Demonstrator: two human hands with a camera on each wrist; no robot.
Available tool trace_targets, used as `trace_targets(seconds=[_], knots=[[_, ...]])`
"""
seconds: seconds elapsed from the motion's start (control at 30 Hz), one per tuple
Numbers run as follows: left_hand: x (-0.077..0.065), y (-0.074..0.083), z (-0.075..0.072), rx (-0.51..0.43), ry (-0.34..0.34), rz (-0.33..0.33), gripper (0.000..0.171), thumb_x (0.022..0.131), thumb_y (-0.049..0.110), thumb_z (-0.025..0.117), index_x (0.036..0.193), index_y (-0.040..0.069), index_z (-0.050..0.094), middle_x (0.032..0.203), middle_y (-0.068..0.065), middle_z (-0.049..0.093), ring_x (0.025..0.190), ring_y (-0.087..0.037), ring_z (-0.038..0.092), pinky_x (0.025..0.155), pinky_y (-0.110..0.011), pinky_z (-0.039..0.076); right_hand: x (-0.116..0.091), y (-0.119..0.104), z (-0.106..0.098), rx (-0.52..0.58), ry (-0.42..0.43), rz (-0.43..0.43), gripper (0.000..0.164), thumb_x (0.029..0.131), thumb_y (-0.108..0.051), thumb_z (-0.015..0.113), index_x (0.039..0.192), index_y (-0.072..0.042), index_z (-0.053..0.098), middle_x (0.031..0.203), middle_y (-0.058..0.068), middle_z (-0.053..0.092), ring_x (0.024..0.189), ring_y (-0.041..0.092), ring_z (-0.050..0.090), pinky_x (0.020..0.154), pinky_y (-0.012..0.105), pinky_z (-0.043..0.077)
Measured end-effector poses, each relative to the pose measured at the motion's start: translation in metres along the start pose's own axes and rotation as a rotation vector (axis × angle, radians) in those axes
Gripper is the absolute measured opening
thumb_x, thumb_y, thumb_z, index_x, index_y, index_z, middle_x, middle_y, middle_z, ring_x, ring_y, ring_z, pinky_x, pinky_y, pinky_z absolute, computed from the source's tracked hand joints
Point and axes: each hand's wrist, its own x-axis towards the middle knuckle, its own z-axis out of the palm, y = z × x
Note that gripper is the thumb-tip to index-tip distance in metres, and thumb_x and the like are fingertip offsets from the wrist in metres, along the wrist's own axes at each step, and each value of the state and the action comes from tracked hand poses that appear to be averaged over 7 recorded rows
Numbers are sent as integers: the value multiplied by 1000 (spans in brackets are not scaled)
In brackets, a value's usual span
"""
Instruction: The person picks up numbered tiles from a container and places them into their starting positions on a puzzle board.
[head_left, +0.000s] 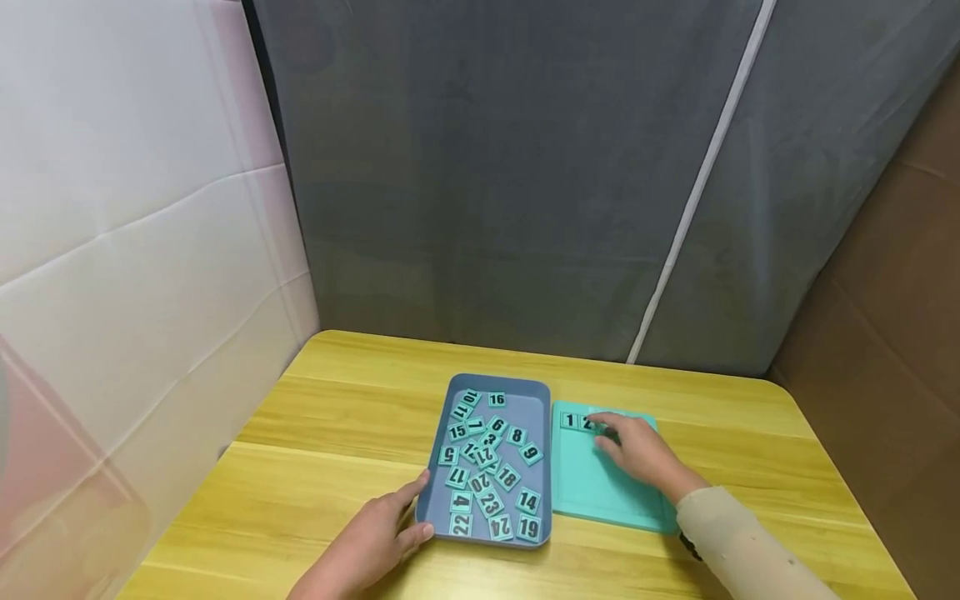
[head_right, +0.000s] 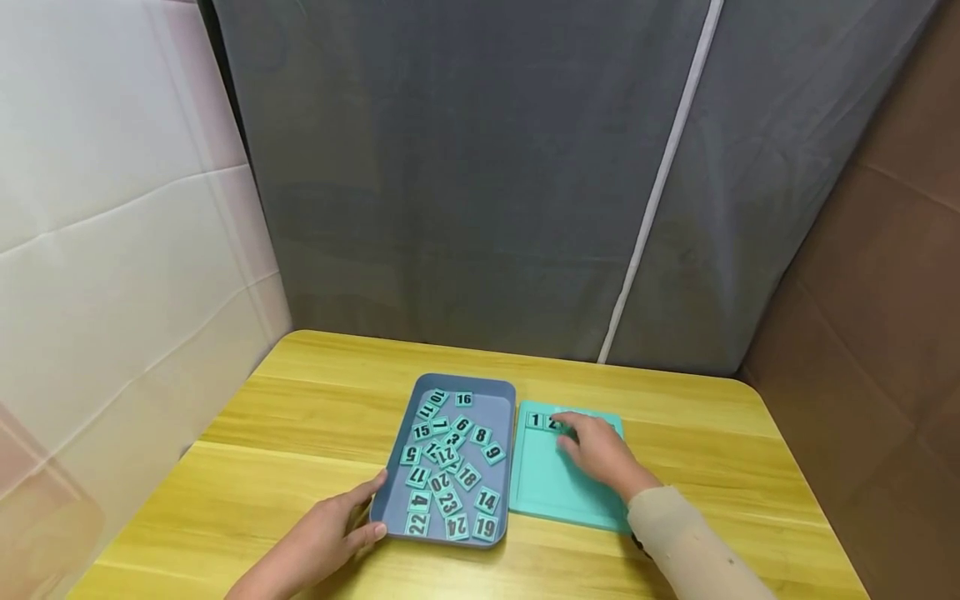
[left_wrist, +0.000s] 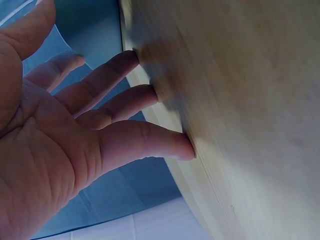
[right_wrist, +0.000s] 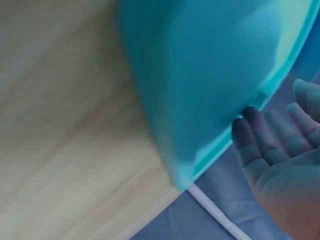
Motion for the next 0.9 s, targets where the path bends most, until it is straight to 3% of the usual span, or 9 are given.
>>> trace_targets(seconds=[0.13, 0.37, 0.53, 0.73, 0.9], knots=[[1, 0, 0, 6, -2, -7, 75, 96, 28, 80, 162, 10, 48, 154, -25, 60, 142, -43, 59, 118, -60, 47, 1, -14, -2, 48, 3, 16, 43, 104, -20, 71, 145, -8, 65, 147, 16, 67, 129, 38, 68, 110, 58, 55], [0, -1, 1, 17, -4, -13, 76, 96, 29, 80, 162, 10, 47, 154, -26, 59, 142, -45, 59, 117, -61, 47, 5, -58, 3, 97, -3, -86, 40, 102, -19, 75, 140, -8, 70, 143, 10, 70, 131, 34, 67, 112, 55, 55], [1, -1, 2, 15, -4, -7, 76, 97, 29, 80, 162, 10, 47, 154, -25, 59, 142, -44, 59, 117, -60, 47, 9, -80, 13, 67, -30, -172, 36, 102, -19, 75, 136, -8, 73, 138, 7, 73, 137, 33, 64, 116, 54, 52], [1, 1, 2, 3, -6, 2, 76, 97, 29, 80, 162, 9, 46, 155, -25, 58, 143, -44, 57, 118, -61, 46, 15, -92, 23, 37, -63, -228, 30, 104, -19, 72, 133, -9, 74, 133, 7, 75, 131, 32, 67, 111, 53, 55], [0, 1, 2, 11, -2, -5, 75, 97, 28, 80, 162, 9, 47, 154, -25, 59, 143, -44, 58, 118, -60, 46, 24, -106, 29, -66, -70, -290, 29, 105, -20, 71, 132, -11, 75, 131, 5, 77, 127, 31, 68, 111, 54, 54]])
